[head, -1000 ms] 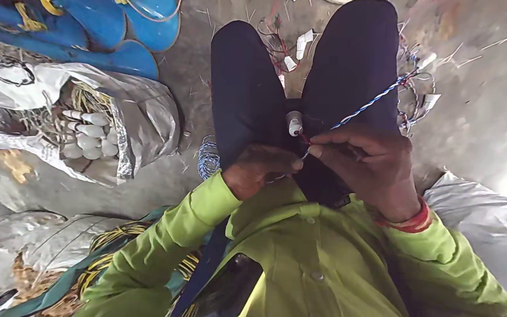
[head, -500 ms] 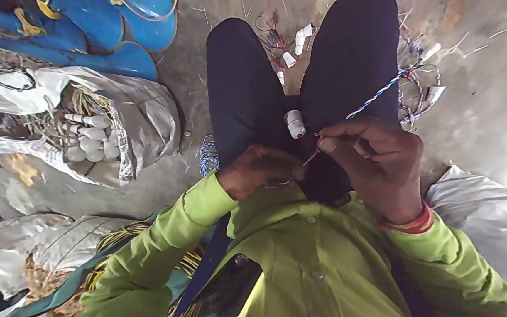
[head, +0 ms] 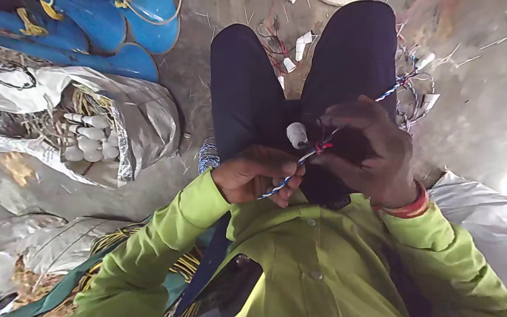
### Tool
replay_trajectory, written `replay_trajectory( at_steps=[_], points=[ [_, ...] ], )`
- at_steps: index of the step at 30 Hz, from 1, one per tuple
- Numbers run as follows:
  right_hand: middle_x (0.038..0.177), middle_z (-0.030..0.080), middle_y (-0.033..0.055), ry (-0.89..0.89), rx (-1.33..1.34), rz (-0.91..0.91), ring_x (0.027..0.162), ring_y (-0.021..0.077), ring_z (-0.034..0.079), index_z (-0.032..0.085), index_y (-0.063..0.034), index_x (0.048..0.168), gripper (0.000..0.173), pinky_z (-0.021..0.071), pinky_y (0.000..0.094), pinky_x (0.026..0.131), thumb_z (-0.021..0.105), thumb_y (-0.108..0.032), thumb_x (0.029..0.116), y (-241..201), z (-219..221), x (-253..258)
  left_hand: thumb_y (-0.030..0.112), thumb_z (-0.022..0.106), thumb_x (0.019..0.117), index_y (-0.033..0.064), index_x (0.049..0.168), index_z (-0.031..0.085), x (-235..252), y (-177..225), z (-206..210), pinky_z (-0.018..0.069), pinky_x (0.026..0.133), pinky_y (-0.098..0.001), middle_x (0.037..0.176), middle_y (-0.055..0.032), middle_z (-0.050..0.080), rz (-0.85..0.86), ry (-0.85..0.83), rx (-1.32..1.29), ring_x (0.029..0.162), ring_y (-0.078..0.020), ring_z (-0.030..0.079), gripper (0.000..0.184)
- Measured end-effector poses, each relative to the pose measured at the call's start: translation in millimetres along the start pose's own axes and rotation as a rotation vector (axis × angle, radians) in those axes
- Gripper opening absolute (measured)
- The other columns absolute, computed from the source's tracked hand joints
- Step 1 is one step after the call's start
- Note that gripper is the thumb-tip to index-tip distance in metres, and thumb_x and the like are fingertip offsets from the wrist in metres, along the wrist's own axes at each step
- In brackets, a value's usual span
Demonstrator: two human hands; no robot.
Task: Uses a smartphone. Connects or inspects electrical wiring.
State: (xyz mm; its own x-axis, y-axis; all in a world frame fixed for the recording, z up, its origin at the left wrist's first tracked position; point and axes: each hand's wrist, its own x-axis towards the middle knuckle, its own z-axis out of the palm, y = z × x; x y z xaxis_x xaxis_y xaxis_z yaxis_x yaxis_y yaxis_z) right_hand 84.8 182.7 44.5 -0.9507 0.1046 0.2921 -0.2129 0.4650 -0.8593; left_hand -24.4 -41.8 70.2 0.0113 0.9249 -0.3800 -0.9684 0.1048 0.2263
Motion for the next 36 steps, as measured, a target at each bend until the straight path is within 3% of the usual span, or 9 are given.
replay_trajectory(
  at_steps=[2, 5, 15, 19, 23, 30, 32, 34, 36],
  points=[
    [0.111, 0.074, 0.0071, -0.053, 0.025, -0.023, 0.113, 0.0179, 0.067, 0.075, -0.0052, 0.112, 0.03, 0.0333, 0.0581, 0.117, 0.072, -0.03, 0.0946, -0.8, 1.3, -0.3, 0.017, 0.062, 0.1012, 0.0055, 0.103, 0.074, -1.1, 0.5, -0.7, 0.063, 0.069, -0.0263, 0.09, -0.0035, 0.074, -0.012, -0.013, 0.018, 0.075, -0.0099, 0.072, 0.017],
    [0.104, 0.076, 0.0045, -0.06, 0.059, -0.05, 0.107, 0.0154, 0.069, 0.078, -0.0074, 0.106, 0.021, 0.0363, 0.0562, 0.115, 0.07, -0.024, 0.0968, -2.3, 0.4, 0.3, 0.017, 0.061, 0.1017, 0.0069, 0.104, 0.074, -3.8, 2.4, -0.9, 0.0627, 0.069, -0.0251, 0.09, -0.0017, 0.074, -0.019, -0.01, 0.047, 0.075, -0.0082, 0.072, 0.017],
    [0.102, 0.076, 0.0049, -0.077, 0.104, -0.003, 0.103, 0.013, 0.07, 0.076, -0.0043, 0.102, 0.019, 0.0421, 0.0514, 0.112, 0.069, -0.019, 0.0918, 6.1, -4.3, -6.6, 0.018, 0.064, 0.0998, 0.0066, 0.103, 0.075, -7.2, 0.9, -5.1, 0.0629, 0.071, -0.0273, 0.091, -0.0046, 0.075, -0.025, 0.051, 0.082, 0.077, -0.0111, 0.073, 0.016],
    [0.099, 0.074, 0.0012, -0.112, 0.141, -0.026, 0.098, 0.0097, 0.064, 0.078, -0.0087, 0.099, 0.018, 0.0429, 0.0402, 0.097, 0.072, -0.025, 0.0917, 5.3, -5.7, -4.7, 0.014, 0.064, 0.0992, 0.0046, 0.101, 0.076, -7.0, 0.9, -3.5, 0.0639, 0.075, -0.0296, 0.092, -0.0081, 0.076, -0.048, 0.086, 0.121, 0.079, -0.0145, 0.075, 0.015],
    [0.096, 0.073, -0.0006, -0.103, 0.136, -0.006, 0.097, 0.0085, 0.063, 0.078, -0.0106, 0.095, 0.017, 0.0405, 0.0402, 0.096, 0.07, -0.026, 0.0936, 1.3, -3.7, -3.4, 0.012, 0.064, 0.0975, 0.005, 0.099, 0.076, -5.6, 1.7, -2.8, 0.0632, 0.074, -0.0281, 0.09, -0.0085, 0.076, -0.027, 0.143, 0.185, 0.078, -0.0139, 0.074, 0.014],
    [0.085, 0.069, -0.0044, -0.138, 0.181, 0.09, 0.092, 0.0087, 0.06, 0.074, -0.0125, 0.084, 0.021, 0.0404, 0.0412, 0.094, 0.063, -0.026, 0.0957, -4.9, 0.3, -5.2, 0.001, 0.073, 0.0876, 0.0013, 0.093, 0.074, -4.9, 3.0, 12.3, 0.0565, 0.062, -0.0224, 0.078, -0.0038, 0.071, 0.194, 0.378, 0.791, 0.068, -0.0068, 0.066, 0.006],
    [0.079, 0.065, -0.006, -0.14, 0.239, 0.174, 0.085, 0.0055, 0.059, 0.072, -0.0121, 0.079, 0.021, 0.0435, 0.0316, 0.084, 0.061, -0.022, 0.0936, -7.2, 0.4, -5.0, 0.0, 0.073, 0.0852, 0.0003, 0.091, 0.074, -2.1, 0.6, 13.7, 0.0593, 0.063, -0.0233, 0.081, -0.0037, 0.072, 0.328, 0.391, 1.051, 0.07, -0.0074, 0.068, 0.006],
    [0.074, 0.059, -0.0082, -0.184, 0.237, 0.292, 0.071, -0.0006, 0.054, 0.069, -0.0136, 0.076, 0.02, 0.0436, 0.0181, 0.064, 0.061, -0.02, 0.0923, -9.8, -2.5, -3.2, -0.001, 0.074, 0.0829, -0.0003, 0.091, 0.073, -0.2, -3.6, 13.4, 0.063, 0.07, -0.0271, 0.086, -0.0048, 0.072, 0.461, 0.396, 1.245, 0.077, -0.0097, 0.07, 0.008],
    [0.068, 0.054, -0.0086, -0.237, 0.217, 0.411, 0.058, -0.0024, 0.048, 0.064, -0.0149, 0.074, 0.022, 0.0382, 0.0143, 0.049, 0.061, -0.022, 0.0943, -15.0, -6.5, 1.9, 0.001, 0.074, 0.0831, 0.0004, 0.09, 0.074, 1.0, -6.7, 13.3, 0.0625, 0.074, -0.025, 0.09, -0.0055, 0.072, 0.603, 0.405, 1.456, 0.082, -0.0087, 0.07, 0.007]
  ],
)
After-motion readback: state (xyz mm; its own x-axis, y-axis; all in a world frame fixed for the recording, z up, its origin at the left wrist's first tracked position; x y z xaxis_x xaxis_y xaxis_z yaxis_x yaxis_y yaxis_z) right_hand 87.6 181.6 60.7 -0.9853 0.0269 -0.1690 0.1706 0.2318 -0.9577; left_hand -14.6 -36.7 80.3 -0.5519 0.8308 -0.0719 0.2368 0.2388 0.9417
